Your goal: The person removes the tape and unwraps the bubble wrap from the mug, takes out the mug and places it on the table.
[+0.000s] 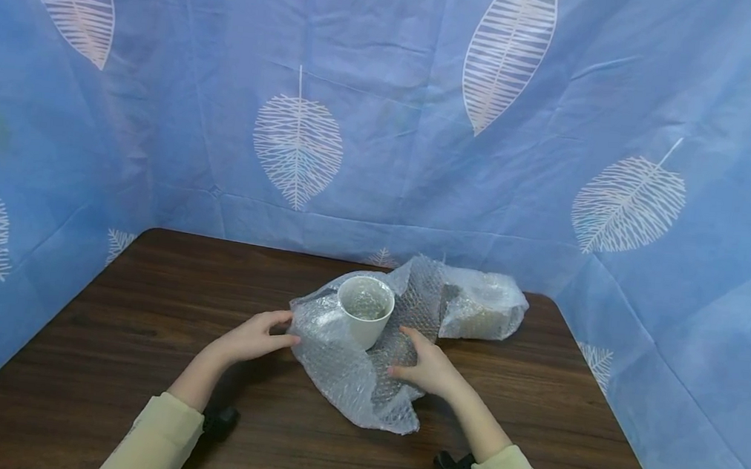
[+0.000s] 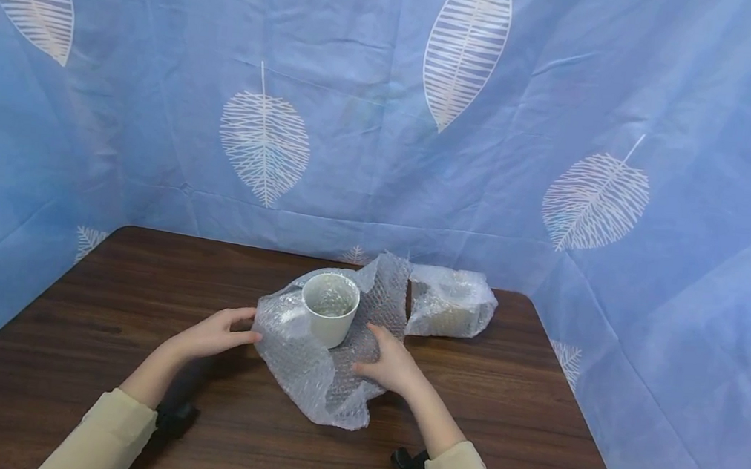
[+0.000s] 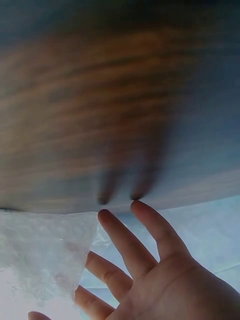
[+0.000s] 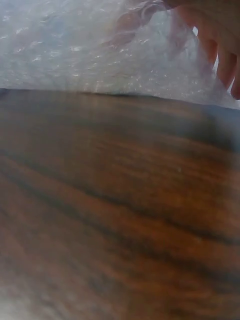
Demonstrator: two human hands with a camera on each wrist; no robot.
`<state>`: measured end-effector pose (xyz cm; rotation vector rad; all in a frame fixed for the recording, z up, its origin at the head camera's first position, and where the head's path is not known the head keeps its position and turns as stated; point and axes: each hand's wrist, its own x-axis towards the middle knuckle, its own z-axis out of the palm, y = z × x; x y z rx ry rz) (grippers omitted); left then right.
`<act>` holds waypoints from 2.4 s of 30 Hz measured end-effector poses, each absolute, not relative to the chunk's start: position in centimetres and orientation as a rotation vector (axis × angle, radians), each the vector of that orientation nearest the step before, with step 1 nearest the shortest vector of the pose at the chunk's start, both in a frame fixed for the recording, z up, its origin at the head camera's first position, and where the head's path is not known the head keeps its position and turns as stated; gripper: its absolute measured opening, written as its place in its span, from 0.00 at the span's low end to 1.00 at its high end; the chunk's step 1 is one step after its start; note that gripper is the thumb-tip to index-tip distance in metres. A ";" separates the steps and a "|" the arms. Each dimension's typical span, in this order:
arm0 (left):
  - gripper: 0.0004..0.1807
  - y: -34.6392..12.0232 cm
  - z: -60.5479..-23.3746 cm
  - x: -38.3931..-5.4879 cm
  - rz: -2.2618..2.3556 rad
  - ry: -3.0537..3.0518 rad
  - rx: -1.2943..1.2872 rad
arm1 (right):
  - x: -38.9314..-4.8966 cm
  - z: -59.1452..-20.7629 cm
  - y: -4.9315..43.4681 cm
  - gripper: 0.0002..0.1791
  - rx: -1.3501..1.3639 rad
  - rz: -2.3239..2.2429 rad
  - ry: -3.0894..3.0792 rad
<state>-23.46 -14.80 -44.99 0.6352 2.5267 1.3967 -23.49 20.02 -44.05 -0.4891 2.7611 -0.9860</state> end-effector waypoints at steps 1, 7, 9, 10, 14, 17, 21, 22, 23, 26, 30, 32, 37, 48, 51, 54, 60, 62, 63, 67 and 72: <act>0.31 -14.9 -45.0 -23.4 1.385 2.527 0.627 | -23.5 -44.2 20.0 0.48 -0.509 -0.969 2.750; 0.28 -15.0 -44.7 -23.2 1.394 2.487 0.601 | -23.9 -45.2 20.0 0.53 -0.587 -0.837 2.705; 0.28 -15.0 -44.6 -23.2 1.423 2.461 0.581 | -23.9 -45.3 19.9 0.54 -0.602 -0.799 2.707; 0.29 -15.0 -44.5 -23.2 1.427 2.462 0.562 | -24.0 -45.4 19.9 0.54 -0.605 -0.785 2.710; 0.34 -14.8 -44.5 -23.3 1.415 2.475 0.458 | -24.3 -45.4 19.8 0.55 -0.604 -0.755 2.708; 0.38 -14.7 -44.5 -23.5 1.403 2.481 0.426 | -24.6 -45.5 19.7 0.55 -0.598 -0.726 2.706; 0.40 -14.6 -44.5 -23.6 1.402 2.478 0.426 | -24.9 -45.4 19.6 0.55 -0.592 -0.680 2.702; 0.41 -14.6 -44.5 -23.7 1.396 2.482 0.422 | -25.0 -45.4 19.6 0.55 -0.591 -0.676 2.698; 0.42 -14.6 -44.4 -23.7 1.390 2.487 0.416 | -25.1 -45.3 19.6 0.55 -0.591 -0.673 2.695; 0.42 -14.6 -44.3 -23.9 1.363 2.502 0.412 | -25.6 -45.3 19.7 0.56 -0.585 -0.671 2.680; 0.41 -14.8 -44.3 -24.1 1.323 2.512 0.424 | -26.3 -45.4 19.8 0.56 -0.584 -0.677 2.661; 0.40 -14.9 -44.4 -24.3 1.299 2.522 0.432 | -26.7 -45.4 19.9 0.56 -0.586 -0.679 2.649; 0.36 -15.1 -44.5 -24.7 1.168 2.589 0.508 | -27.4 -45.4 20.0 0.56 -0.600 -0.685 2.620; 0.24 -15.3 -44.2 -25.0 0.889 2.622 0.746 | -28.4 -45.3 20.6 0.56 -0.617 -0.660 2.586; 0.26 -15.4 -44.2 -25.1 0.834 2.619 0.816 | -28.6 -45.3 20.8 0.55 -0.626 -0.666 2.570; 0.31 -15.4 -44.3 -25.1 0.757 2.627 0.825 | -28.8 -45.3 21.0 0.54 -0.644 -0.686 2.556; 0.46 -15.1 -44.4 -24.6 0.603 2.637 0.729 | -29.0 -45.4 21.3 0.53 -0.682 -0.700 2.545; 0.48 -15.0 -44.5 -24.3 0.590 2.620 0.723 | -28.9 -45.4 21.4 0.52 -0.699 -0.675 2.563; 0.49 -14.9 -44.5 -24.1 0.582 2.614 0.721 | -28.8 -45.4 21.4 0.52 -0.706 -0.656 2.575; 0.51 -14.9 -44.6 -23.7 0.578 2.589 0.714 | -28.3 -45.3 21.6 0.50 -0.729 -0.576 2.631; 0.54 -14.7 -44.5 -23.5 0.578 2.575 0.701 | -27.8 -45.1 22.2 0.47 -0.752 -0.473 2.687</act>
